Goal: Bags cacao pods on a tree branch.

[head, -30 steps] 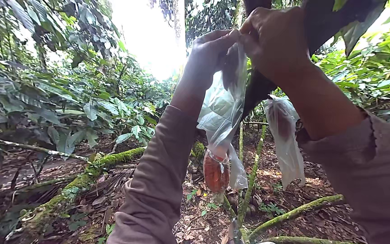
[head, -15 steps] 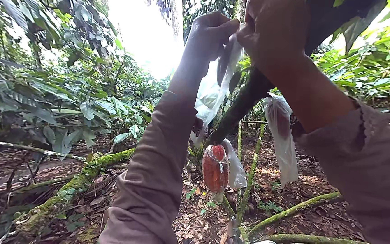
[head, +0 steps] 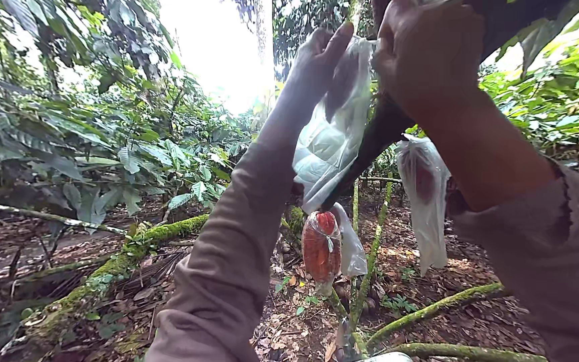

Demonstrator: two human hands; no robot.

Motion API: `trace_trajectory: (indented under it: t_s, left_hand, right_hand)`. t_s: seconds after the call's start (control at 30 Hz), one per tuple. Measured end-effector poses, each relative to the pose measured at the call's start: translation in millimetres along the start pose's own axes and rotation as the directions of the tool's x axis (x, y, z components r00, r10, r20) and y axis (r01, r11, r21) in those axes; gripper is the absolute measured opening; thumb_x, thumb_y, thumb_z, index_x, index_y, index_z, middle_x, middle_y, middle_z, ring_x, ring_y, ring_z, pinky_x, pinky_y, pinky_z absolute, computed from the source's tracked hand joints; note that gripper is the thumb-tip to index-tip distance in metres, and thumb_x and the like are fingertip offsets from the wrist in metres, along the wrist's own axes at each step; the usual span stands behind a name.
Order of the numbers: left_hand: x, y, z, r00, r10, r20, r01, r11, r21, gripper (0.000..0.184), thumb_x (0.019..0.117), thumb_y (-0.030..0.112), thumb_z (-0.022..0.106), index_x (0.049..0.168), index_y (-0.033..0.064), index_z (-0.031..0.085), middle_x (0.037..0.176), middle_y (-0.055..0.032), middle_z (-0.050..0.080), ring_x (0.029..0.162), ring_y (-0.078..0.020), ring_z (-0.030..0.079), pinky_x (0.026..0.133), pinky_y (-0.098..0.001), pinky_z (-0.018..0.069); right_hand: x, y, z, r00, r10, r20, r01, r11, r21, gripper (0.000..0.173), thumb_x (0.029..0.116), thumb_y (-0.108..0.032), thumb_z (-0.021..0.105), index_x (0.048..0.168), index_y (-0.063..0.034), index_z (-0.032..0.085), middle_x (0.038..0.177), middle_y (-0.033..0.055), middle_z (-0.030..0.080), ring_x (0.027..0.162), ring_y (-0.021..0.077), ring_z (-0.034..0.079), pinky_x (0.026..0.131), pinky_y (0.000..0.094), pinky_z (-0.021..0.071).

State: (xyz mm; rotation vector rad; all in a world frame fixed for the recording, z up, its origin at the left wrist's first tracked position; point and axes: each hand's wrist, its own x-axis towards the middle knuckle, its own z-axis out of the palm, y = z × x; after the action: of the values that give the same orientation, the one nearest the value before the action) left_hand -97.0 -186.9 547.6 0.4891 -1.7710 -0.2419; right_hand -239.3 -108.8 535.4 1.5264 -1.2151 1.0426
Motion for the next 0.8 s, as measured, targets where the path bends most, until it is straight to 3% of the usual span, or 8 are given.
trace_trajectory:
  t_s: [0.07, 0.13, 0.23, 0.33, 0.47, 0.53, 0.7, 0.8]
  left_hand:
    - [-25, -6, 3, 0.999, 0.03, 0.026, -0.027, 0.994, -0.101, 0.04, 0.1072, 0.038, 0.05, 0.128, 0.0044, 0.056, 0.107, -0.0098, 0.066, 0.091, -0.0122, 0.066, 0.08, -0.0316, 0.0565]
    - [-47, -19, 1, 0.993, 0.008, 0.118, 0.006, 0.993, -0.119, 0.067, 0.0916, 0.023, 0.074, 0.147, 0.0049, 0.041, 0.119, -0.0134, 0.065, 0.099, -0.0155, 0.067, 0.087, -0.0347, 0.0573]
    - [-67, -37, 3, 0.994, -0.06, 0.088, 0.066, 0.995, -0.069, 0.067, 0.0778, 0.005, 0.083, 0.136, 0.0042, 0.048, 0.103, -0.0111, 0.067, 0.086, -0.0146, 0.068, 0.079, -0.0343, 0.0593]
    - [-74, -49, -5, 0.995, -0.071, 0.077, 0.075, 0.996, -0.053, 0.033, 0.0861, 0.002, 0.075, 0.116, -0.0015, 0.061, 0.086, -0.0038, 0.065, 0.074, -0.0092, 0.064, 0.074, -0.0293, 0.0581]
    - [-79, -62, -21, 0.991, -0.067, 0.114, 0.073, 0.996, -0.046, 0.005, 0.092, 0.005, 0.07, 0.096, 0.0019, 0.071, 0.082, 0.0005, 0.07, 0.072, -0.0054, 0.065, 0.072, -0.0259, 0.0571]
    - [-82, -69, -30, 0.994, -0.056, 0.09, 0.069, 0.986, -0.153, 0.005, 0.0939, 0.008, 0.067, 0.09, 0.0057, 0.068, 0.078, 0.0027, 0.069, 0.068, -0.0052, 0.065, 0.068, -0.0255, 0.0576]
    - [-97, -68, -56, 0.999, -0.037, -0.018, 0.028, 0.932, -0.361, 0.014, 0.0969, 0.01, 0.059, 0.086, 0.0157, 0.065, 0.072, 0.0066, 0.07, 0.063, -0.0022, 0.066, 0.06, -0.0219, 0.0584]
    - [-112, -68, -67, 0.977, -0.048, -0.209, -0.03, 0.935, -0.353, 0.021, 0.105, 0.019, 0.05, 0.091, 0.0189, 0.066, 0.079, 0.0107, 0.069, 0.074, -0.0016, 0.067, 0.072, -0.0236, 0.0593]
  right_hand:
    - [-7, 12, -9, 1.0, 0.009, -0.01, -0.008, 0.995, 0.1, 0.037, 0.1046, -0.023, 0.045, 0.129, -0.002, 0.064, 0.115, 0.0281, 0.068, 0.109, 0.0495, 0.065, 0.089, 0.0695, 0.0457]
    - [-19, 25, -17, 0.997, 0.007, -0.074, 0.008, 0.98, 0.199, 0.039, 0.1049, -0.028, 0.047, 0.131, -0.0047, 0.064, 0.109, 0.0232, 0.069, 0.1, 0.0412, 0.066, 0.088, 0.0626, 0.0472]
    - [-45, 37, -21, 0.965, -0.049, -0.259, 0.126, 0.95, 0.287, 0.034, 0.1057, -0.029, 0.048, 0.12, -0.0055, 0.068, 0.095, 0.0111, 0.069, 0.08, 0.0173, 0.063, 0.076, 0.0385, 0.051]
    - [-70, 40, -21, 0.931, -0.112, -0.348, 0.233, 0.915, 0.33, 0.029, 0.1058, -0.021, 0.05, 0.115, 0.0004, 0.068, 0.087, 0.0105, 0.067, 0.07, 0.011, 0.058, 0.067, 0.0293, 0.0499]
    - [-89, 47, -12, 0.956, -0.131, -0.263, 0.23, 0.891, 0.392, 0.025, 0.1041, -0.019, 0.054, 0.111, 0.001, 0.069, 0.087, 0.0123, 0.067, 0.069, 0.0142, 0.06, 0.065, 0.0327, 0.0522]
    - [-97, 49, -6, 0.968, -0.143, -0.206, 0.219, 0.884, 0.413, 0.024, 0.103, -0.018, 0.056, 0.108, 0.0, 0.071, 0.088, 0.0131, 0.067, 0.069, 0.0169, 0.061, 0.065, 0.0363, 0.0527]
    - [-132, 51, -7, 0.969, -0.192, -0.153, 0.243, 0.84, 0.485, 0.021, 0.1011, -0.017, 0.058, 0.11, -0.0023, 0.071, 0.093, 0.0079, 0.063, 0.067, 0.0081, 0.056, 0.059, 0.023, 0.0495]
    - [-174, 64, -15, 0.973, -0.143, -0.181, 0.227, 0.728, 0.647, 0.021, 0.0993, -0.022, 0.06, 0.109, -0.0093, 0.073, 0.097, -0.002, 0.063, 0.075, 0.001, 0.059, 0.064, 0.0171, 0.0531]
